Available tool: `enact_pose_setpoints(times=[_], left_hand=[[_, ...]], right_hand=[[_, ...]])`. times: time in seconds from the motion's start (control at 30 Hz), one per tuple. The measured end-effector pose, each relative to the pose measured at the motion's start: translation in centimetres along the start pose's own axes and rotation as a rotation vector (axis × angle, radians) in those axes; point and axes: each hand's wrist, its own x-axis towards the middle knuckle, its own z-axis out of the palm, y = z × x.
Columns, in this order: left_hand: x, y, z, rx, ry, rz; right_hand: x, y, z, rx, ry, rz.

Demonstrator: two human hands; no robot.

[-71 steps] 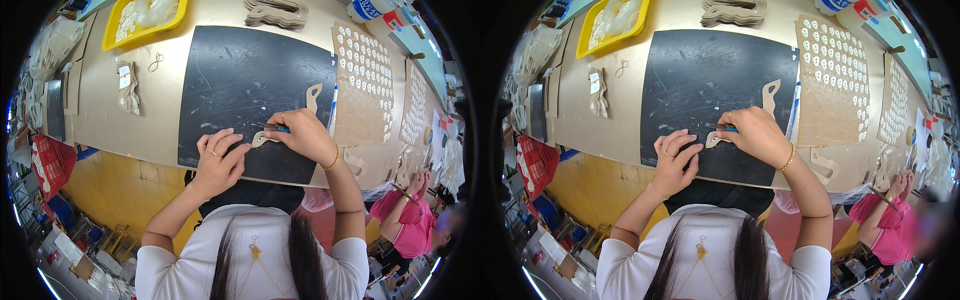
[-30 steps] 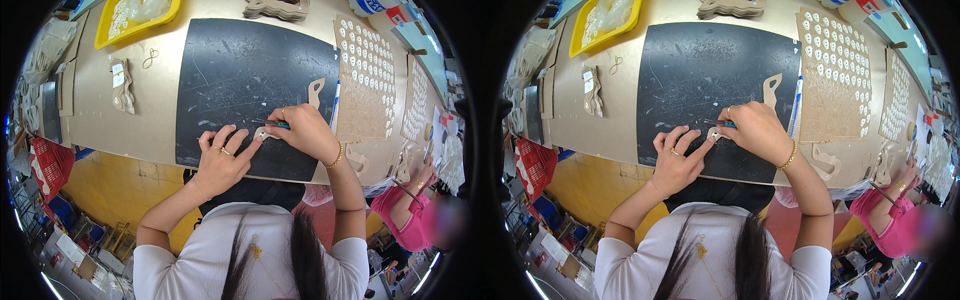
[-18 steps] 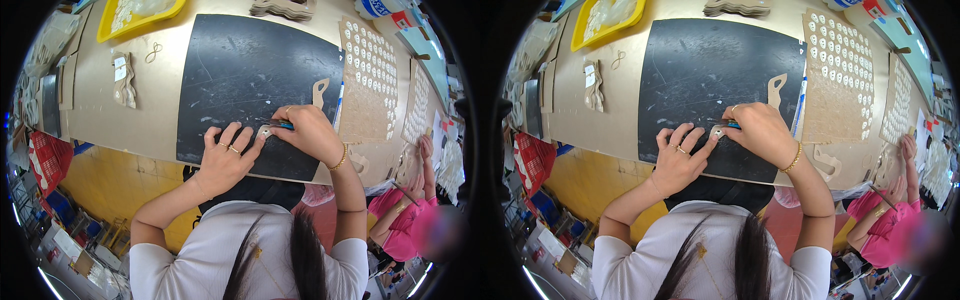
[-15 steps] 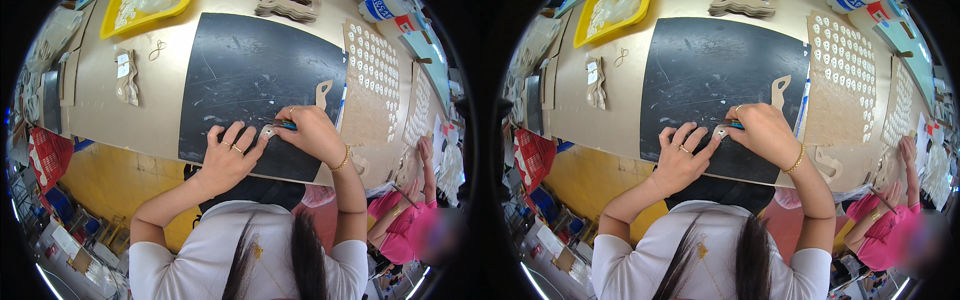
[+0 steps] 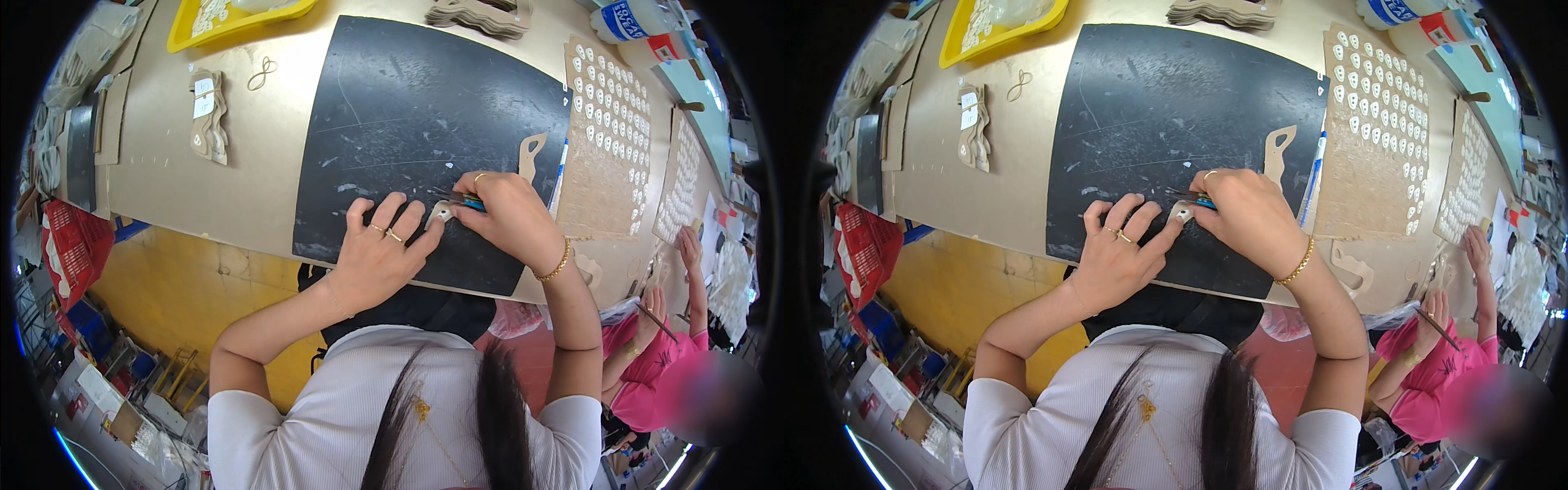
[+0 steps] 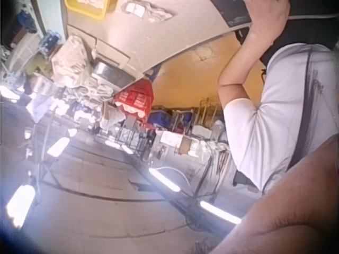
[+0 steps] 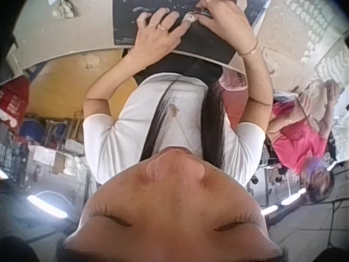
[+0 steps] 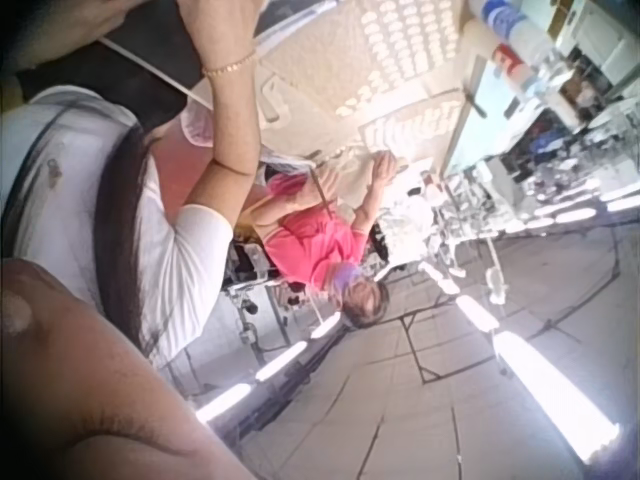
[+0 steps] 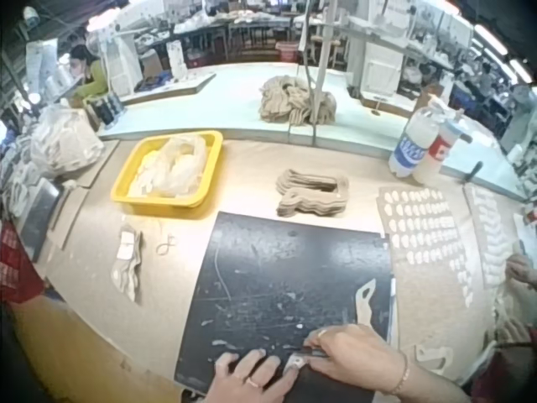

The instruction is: The person uses a rotary cutter to cut small circular pieces from beige fabric pieces on a black cutting mat. They repeatedly pick up fabric, cut out circles, and place the cut pieces onto a nearby cardboard sheet.

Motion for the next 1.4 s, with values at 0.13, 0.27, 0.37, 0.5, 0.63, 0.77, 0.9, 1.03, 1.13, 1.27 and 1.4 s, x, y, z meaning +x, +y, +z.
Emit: enact_pose_setpoints(times=[0.13, 0.27, 0.37, 0.5, 0.63, 0.77, 0.9, 1.03, 1.13, 1.27, 1.4], left_hand=[[0.4, 0.5, 0.2, 0.007, 0.027, -0.006], [0.4, 0.4, 0.3, 0.008, 0.021, -0.019], [0.2, 0.2, 0.6, 0.017, 0.029, -0.01], [-0.1, 0.2, 0.8, 0.035, 0.043, -0.007], [-0.7, 0.0, 0.8, 0.02, 0.056, -0.012], [-0.6, 0.3, 0.6, 0.017, 0.053, -0.033], [-0.1, 1.3, 0.2, 0.108, 0.054, -0.056], [0.1, 1.3, 0.2, 0.101, 0.044, -0.044], [0.0, 1.0, 0.3, 0.08, 0.045, -0.039], [-0.2, 1.0, 0.3, 0.079, 0.042, -0.033], [-0.2, 1.0, 0.4, 0.088, 0.036, -0.027]], right_hand=[[0.1, 0.1, -0.1, 0.002, -0.003, -0.023], [0.3, 0.8, 0.0, 0.048, -0.002, -0.048], [0.6, 0.8, -0.3, 0.055, -0.042, -0.039], [0.4, 0.8, -0.1, 0.036, -0.027, -0.05], [0.4, 0.0, -0.2, -0.017, -0.052, 0.011], [0.6, 0.3, -0.4, 0.026, -0.056, -0.01], [0.6, 0.4, -0.1, 0.041, -0.035, -0.018], [0.6, 0.1, 0.0, -0.031, -0.032, -0.009], [0.8, 0.0, 0.0, -0.04, -0.042, 0.022], [0.9, 0.1, 0.1, -0.046, -0.037, 0.03], [0.9, -0.2, 0.2, -0.07, -0.024, 0.038]])
